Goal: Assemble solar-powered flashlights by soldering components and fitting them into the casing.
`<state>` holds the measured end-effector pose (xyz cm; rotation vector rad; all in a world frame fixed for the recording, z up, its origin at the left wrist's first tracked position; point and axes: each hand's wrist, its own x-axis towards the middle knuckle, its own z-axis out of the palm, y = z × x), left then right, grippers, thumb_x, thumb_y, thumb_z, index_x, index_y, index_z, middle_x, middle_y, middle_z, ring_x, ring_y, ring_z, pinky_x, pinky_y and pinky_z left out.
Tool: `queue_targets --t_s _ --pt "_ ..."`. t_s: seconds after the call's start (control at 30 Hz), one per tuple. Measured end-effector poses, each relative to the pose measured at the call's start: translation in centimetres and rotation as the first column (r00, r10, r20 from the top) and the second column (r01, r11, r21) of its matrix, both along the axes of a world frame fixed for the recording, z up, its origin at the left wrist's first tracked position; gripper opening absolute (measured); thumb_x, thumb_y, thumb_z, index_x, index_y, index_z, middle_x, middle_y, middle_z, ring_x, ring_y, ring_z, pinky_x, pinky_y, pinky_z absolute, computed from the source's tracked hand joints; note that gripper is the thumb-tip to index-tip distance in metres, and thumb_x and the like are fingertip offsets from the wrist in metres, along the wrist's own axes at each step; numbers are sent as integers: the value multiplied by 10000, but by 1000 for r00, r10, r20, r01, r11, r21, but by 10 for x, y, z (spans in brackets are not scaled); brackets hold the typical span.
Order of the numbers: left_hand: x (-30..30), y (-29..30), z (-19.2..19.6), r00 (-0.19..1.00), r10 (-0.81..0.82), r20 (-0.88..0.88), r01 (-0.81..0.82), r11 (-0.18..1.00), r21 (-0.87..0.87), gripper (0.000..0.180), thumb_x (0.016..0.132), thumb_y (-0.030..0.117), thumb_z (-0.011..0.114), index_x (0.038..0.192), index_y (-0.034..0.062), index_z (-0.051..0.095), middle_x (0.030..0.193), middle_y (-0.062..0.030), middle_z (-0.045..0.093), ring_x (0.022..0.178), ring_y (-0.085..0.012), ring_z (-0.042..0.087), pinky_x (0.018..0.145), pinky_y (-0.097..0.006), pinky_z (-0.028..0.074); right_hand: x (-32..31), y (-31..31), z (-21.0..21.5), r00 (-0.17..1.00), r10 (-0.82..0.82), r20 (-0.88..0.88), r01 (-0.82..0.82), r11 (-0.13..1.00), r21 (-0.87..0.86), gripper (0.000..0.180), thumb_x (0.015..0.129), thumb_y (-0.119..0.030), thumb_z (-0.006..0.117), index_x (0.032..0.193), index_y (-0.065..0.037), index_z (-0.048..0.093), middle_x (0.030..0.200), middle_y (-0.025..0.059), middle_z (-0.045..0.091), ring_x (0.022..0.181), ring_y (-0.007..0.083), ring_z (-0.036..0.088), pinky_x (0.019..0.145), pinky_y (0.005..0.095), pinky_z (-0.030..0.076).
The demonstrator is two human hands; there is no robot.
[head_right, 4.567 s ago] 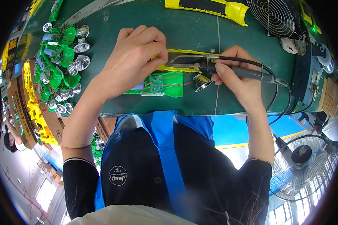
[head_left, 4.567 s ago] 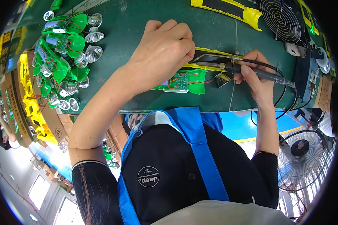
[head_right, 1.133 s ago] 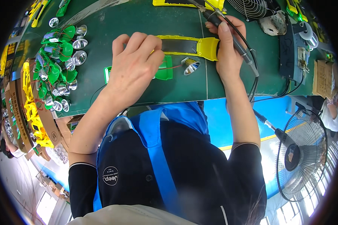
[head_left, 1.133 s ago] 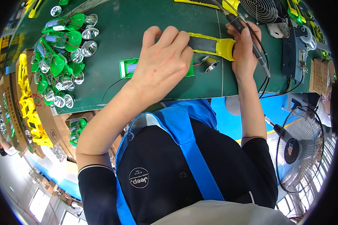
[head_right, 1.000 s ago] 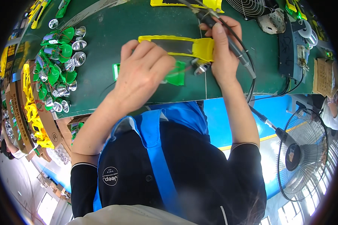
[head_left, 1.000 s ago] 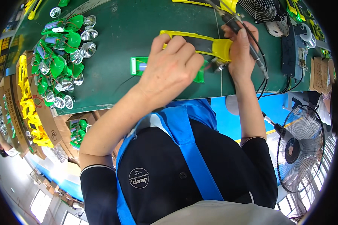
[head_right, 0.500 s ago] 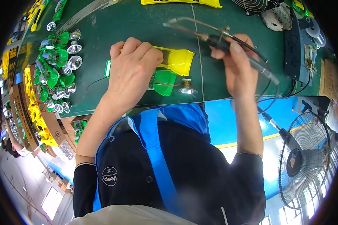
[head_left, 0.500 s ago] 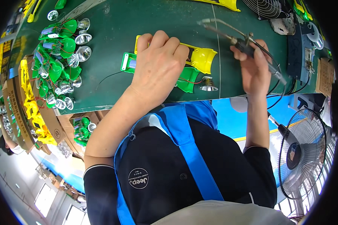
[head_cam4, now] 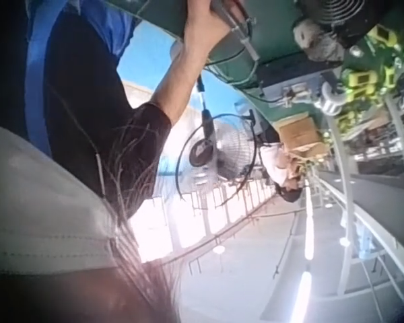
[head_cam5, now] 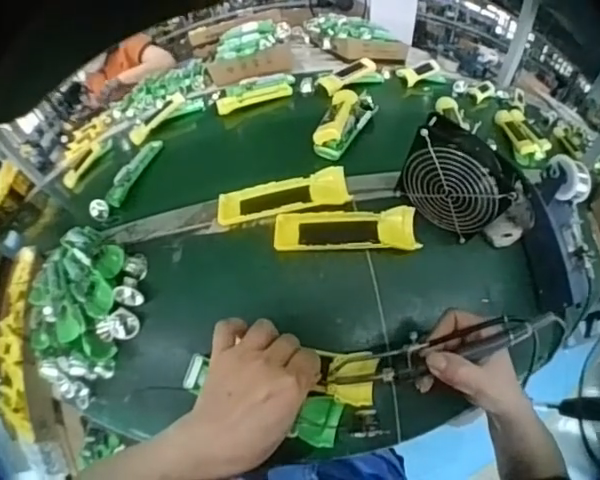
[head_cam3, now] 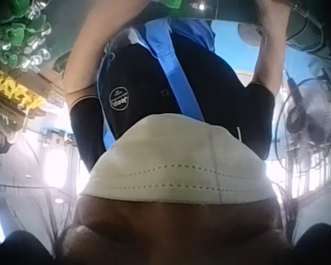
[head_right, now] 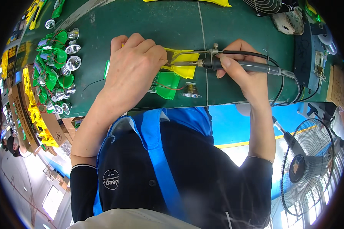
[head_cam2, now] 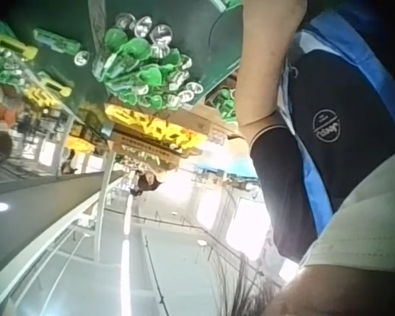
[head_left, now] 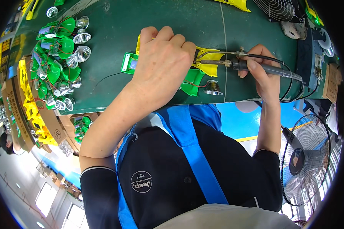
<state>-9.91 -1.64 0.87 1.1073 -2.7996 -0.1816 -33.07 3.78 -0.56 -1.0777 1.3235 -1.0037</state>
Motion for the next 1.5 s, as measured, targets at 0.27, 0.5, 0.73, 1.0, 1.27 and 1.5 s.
queue_targets --t_s 0.27,0.5,0.73,1.0,1.27,1.5 --pt "-2 -1 3 998 27 48 -28 1000 9 29 724 102 614 715 76 606 694 -29 551 772 -210 520 821 -376 364 3 2 0 1000 -16 -25 16 1000 -7 250 789 -193 611 851 30 518 690 91 567 586 119 557 585 225 448" --pt "-2 -2 5 1000 6 27 -7 999 36 76 649 60 598 720 59 627 698 -62 582 785 -207 543 799 -374 363 -1 7 0 999 -12 -33 11 999 -36 257 795 -200 603 855 33 514 702 108 566 588 132 560 582 232 453" --pt "-2 -2 5 1000 2 28 -3 999 36 81 664 64 600 735 53 636 706 -66 589 789 -207 546 796 -370 357 0 10 -3 997 -75 -5 74 996 -56 276 809 -228 584 857 32 504 693 127 578 587 154 566 579 246 459" --pt "-2 -1 1 999 27 27 -27 999 18 42 726 101 606 697 71 613 688 -40 547 771 -217 519 822 -391 362 0 13 -4 997 -75 -18 73 994 -76 262 819 -223 566 862 26 497 665 113 560 599 158 556 596 258 455" --pt "3 -3 6 999 29 -25 -28 999 20 49 723 108 607 693 71 620 693 -50 564 768 -226 533 808 -380 365 9 13 -10 944 -232 235 273 949 -160 239 864 -205 487 908 29 463 692 121 524 658 181 505 661 294 412" --pt "87 8 46 967 250 53 -239 959 -154 280 736 224 681 970 89 607 822 -48 587 763 -242 549 737 -363 373 6 24 -13 928 -233 292 301 930 -212 217 876 -200 469 915 13 470 696 116 520 691 197 487 752 339 407"
